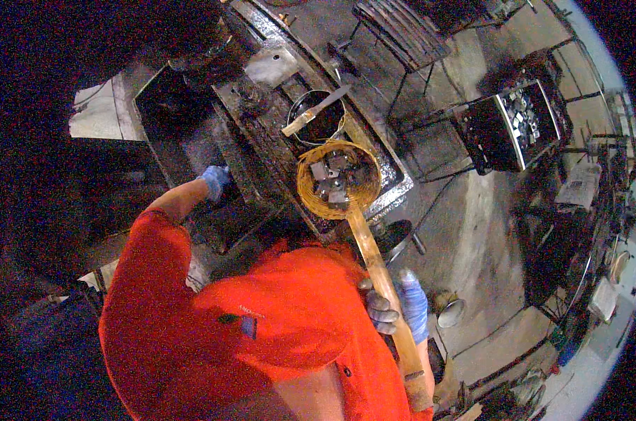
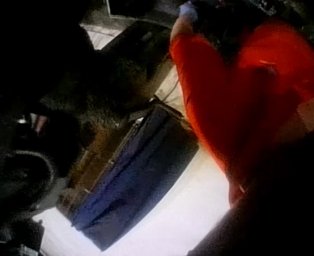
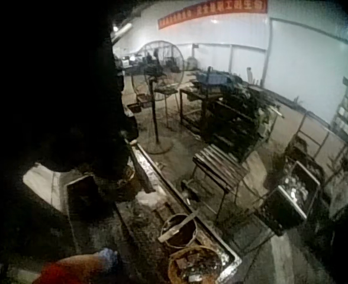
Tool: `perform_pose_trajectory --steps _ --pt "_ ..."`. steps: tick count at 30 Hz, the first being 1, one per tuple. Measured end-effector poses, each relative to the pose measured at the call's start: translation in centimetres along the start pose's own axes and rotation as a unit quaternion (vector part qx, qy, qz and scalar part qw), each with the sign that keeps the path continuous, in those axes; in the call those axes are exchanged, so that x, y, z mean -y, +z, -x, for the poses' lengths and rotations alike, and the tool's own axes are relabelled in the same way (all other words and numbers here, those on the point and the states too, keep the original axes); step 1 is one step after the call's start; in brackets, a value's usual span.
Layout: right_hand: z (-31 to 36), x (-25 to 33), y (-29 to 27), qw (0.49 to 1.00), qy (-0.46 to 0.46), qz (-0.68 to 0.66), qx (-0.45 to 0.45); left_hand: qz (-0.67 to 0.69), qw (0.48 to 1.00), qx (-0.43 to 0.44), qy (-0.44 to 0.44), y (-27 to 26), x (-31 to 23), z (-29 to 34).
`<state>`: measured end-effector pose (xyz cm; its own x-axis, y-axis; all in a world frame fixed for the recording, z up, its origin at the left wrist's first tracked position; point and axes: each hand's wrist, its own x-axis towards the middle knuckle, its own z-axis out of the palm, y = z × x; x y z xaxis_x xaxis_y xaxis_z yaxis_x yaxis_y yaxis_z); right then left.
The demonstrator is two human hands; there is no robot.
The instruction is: The person uses a strainer to scoop metal parts out of a liquid-filled tank and dumps them into a bin.
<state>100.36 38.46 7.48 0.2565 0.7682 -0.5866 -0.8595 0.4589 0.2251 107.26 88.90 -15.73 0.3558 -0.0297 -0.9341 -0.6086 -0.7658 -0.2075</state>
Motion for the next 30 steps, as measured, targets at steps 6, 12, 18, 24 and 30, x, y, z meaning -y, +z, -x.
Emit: perform_pose_trajectory --steps 6,12,18,24,30 --pt "0.0 0.2 0.7 1.0 0.0 0.004 -0.004 0.103 0.994 -0.033 0.009 -0.3 0.6 1.0" --pt "0.1 0.3 0.7 1.0 0.002 0.002 -0.019 0.058 0.996 -0.046 0.044 3.3 0.7 -4.5" --pt "0.4 0.5 0.6 1.0 0.009 -0.002 -0.025 0.119 0.99 -0.078 0.002 2.7 2.1 -2.6" --pt "0.4 0.8 0.4 1.0 0.011 -0.02 -0.009 0.235 0.958 -0.123 -0.112 -4.2 3.2 5.8" --pt "-0.3 1.2 0.6 0.999 0.034 -0.013 0.037 0.374 0.839 -0.338 -0.206 -3.7 5.1 9.6"
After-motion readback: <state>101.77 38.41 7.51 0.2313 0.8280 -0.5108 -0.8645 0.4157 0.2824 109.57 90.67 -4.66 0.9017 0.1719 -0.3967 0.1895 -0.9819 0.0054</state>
